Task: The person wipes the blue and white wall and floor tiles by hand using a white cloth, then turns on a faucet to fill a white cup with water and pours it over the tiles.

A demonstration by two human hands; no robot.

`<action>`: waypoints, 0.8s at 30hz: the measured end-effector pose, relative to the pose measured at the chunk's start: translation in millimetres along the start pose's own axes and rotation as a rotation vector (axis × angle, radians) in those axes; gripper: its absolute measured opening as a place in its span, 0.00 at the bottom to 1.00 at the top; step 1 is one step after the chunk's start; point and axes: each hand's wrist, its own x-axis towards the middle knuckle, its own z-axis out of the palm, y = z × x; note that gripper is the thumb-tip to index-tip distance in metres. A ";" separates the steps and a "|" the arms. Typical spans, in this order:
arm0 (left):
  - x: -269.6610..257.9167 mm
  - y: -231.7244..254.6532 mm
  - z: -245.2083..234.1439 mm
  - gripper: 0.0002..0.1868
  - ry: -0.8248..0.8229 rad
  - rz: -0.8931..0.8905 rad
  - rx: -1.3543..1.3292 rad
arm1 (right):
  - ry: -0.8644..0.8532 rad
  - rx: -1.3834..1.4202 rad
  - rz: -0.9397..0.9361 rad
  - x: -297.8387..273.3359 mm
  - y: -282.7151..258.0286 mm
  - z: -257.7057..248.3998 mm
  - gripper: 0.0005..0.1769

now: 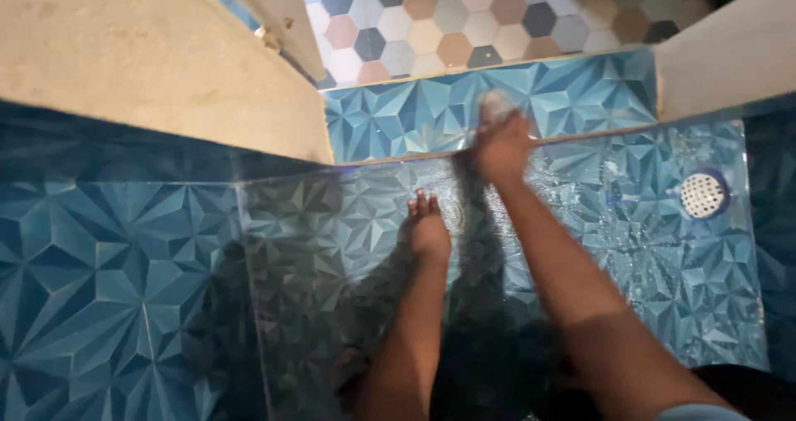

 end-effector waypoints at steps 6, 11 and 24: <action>-16.1 -31.9 -48.4 0.43 -0.104 -0.127 -0.095 | -0.170 0.407 -0.077 -21.6 -82.9 -51.9 0.18; -35.8 -41.5 -105.3 0.48 -0.241 -0.222 -0.179 | 0.039 0.209 0.441 10.2 62.0 -67.7 0.31; -44.2 -7.2 -88.2 0.46 -0.156 -0.063 -0.026 | -0.256 0.329 0.291 -18.7 36.2 -13.7 0.30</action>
